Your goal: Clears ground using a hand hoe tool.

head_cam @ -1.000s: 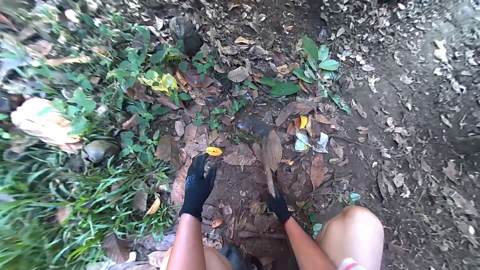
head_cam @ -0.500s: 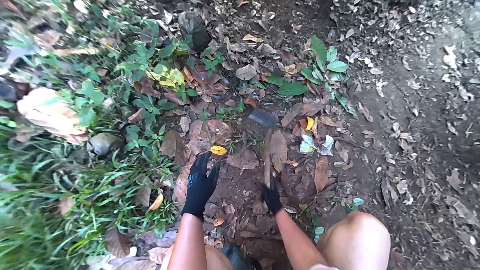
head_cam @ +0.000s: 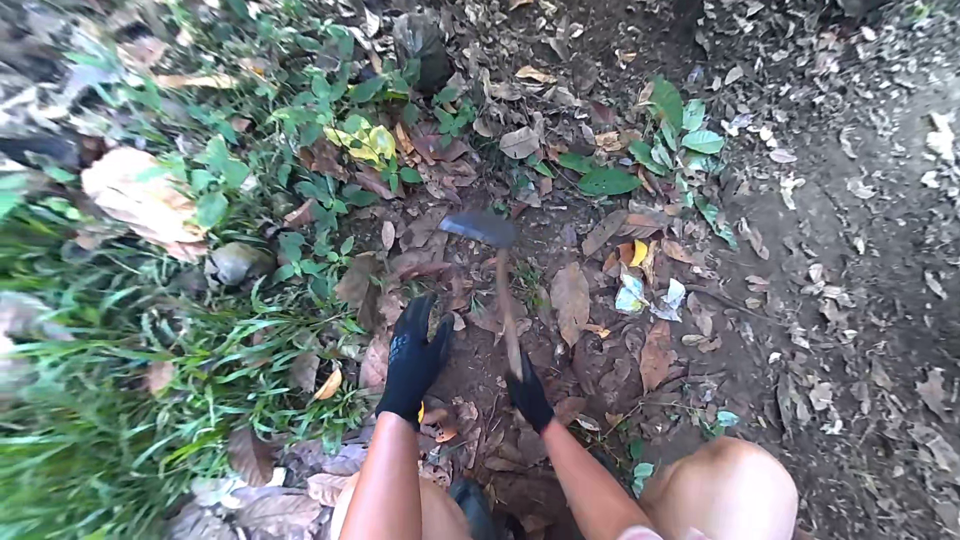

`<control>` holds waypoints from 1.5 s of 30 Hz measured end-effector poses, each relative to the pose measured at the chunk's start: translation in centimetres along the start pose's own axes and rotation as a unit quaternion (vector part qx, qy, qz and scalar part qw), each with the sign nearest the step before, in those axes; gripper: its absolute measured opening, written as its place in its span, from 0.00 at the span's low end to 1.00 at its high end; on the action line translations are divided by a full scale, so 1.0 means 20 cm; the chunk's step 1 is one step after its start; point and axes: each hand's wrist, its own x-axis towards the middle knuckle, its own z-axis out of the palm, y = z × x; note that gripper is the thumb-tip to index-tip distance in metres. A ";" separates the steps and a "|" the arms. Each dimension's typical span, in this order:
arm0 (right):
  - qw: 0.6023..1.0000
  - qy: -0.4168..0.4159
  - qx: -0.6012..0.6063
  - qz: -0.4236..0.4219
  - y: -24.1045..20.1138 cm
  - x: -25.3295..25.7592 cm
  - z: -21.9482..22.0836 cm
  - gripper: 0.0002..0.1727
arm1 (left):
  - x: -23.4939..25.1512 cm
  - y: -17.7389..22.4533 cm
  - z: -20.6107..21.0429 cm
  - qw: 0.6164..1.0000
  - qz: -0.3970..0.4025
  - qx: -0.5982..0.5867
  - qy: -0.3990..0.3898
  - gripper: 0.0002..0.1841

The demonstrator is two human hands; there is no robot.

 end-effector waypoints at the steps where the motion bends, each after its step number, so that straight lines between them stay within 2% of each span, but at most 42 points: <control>1: 0.996 0.035 0.079 -0.011 -0.12 0.13 0.09 0.44 | -0.01 0.01 -0.01 1.000 0.001 -0.005 0.002 0.29; 3: 0.986 0.049 0.160 -0.006 -0.22 0.27 0.23 0.45 | -0.03 0.01 -0.03 1.000 0.004 -0.008 0.008 0.29; 4: 0.991 0.031 0.128 0.002 -0.17 0.25 0.25 0.46 | -0.04 0.01 -0.03 1.000 0.005 -0.008 0.008 0.28; 7: 0.993 -0.082 -0.077 0.041 0.16 -0.10 0.15 0.45 | -0.02 -0.01 -0.03 1.000 0.012 -0.004 0.009 0.28; 10: 0.981 -0.117 -0.146 0.058 0.32 -0.40 -0.04 0.44 | 0.01 -0.05 -0.05 1.000 -0.017 -0.008 0.011 0.30; 13: 0.996 -0.008 -0.069 0.062 0.29 -0.32 -0.13 0.43 | 0.01 -0.07 -0.09 0.999 -0.040 -0.011 0.014 0.31; 16: 0.982 0.123 0.137 0.042 0.13 -0.02 -0.02 0.45 | 0.00 -0.06 -0.08 0.999 -0.039 -0.013 0.016 0.30; 18: 0.976 0.126 0.166 0.056 0.14 -0.01 0.08 0.45 | 0.01 -0.05 -0.05 0.999 -0.029 -0.020 0.007 0.29; 21: 0.994 0.019 -0.011 0.110 0.37 -0.39 0.07 0.46 | 0.05 -0.02 -0.02 1.000 -0.016 -0.021 -0.013 0.30; 24: 0.976 -0.071 -0.120 0.164 0.49 -0.71 -0.09 0.45 | 0.07 -0.05 0.00 0.999 -0.015 -0.028 -0.023 0.30; 27: 0.965 -0.072 -0.205 0.145 0.38 -0.65 -0.24 0.43 | 0.09 -0.11 -0.03 0.999 -0.019 -0.030 -0.009 0.29; 29: 0.982 -0.023 -0.151 0.108 0.27 -0.49 -0.24 0.43 | 0.09 -0.14 -0.05 0.998 -0.029 -0.055 0.009 0.28; 31: 0.995 0.038 -0.012 0.090 0.17 -0.32 -0.09 0.45 | 0.05 -0.15 -0.08 0.994 -0.046 -0.088 0.041 0.29; 33: 0.990 0.052 0.096 0.093 0.13 -0.26 0.08 0.46 | 0.05 -0.13 -0.09 0.990 -0.054 -0.110 0.064 0.30; 35: 0.991 0.011 0.067 0.118 0.25 -0.37 0.16 0.47 | 0.07 -0.12 -0.10 0.988 -0.056 -0.126 0.065 0.30; 36: 0.991 -0.010 0.023 0.132 0.33 -0.47 0.12 0.47 | 0.07 -0.12 -0.09 0.988 -0.060 -0.129 0.061 0.30; 38: 0.981 -0.053 -0.082 0.166 0.43 -0.64 -0.04 0.46 | 0.09 -0.13 -0.10 0.987 -0.070 -0.131 0.059 0.30; 40: 0.975 -0.057 -0.128 0.175 0.39 -0.69 -0.21 0.45 | 0.09 -0.14 -0.10 0.986 -0.074 -0.137 0.059 0.30; 42: 0.987 -0.006 -0.070 0.142 0.30 -0.60 -0.22 0.45 | 0.08 -0.15 -0.11 0.985 -0.072 -0.143 0.057 0.30; 45: 0.986 0.087 0.105 0.093 0.13 -0.32 0.02 0.46 | 0.10 -0.13 -0.11 0.984 -0.061 -0.155 0.057 0.31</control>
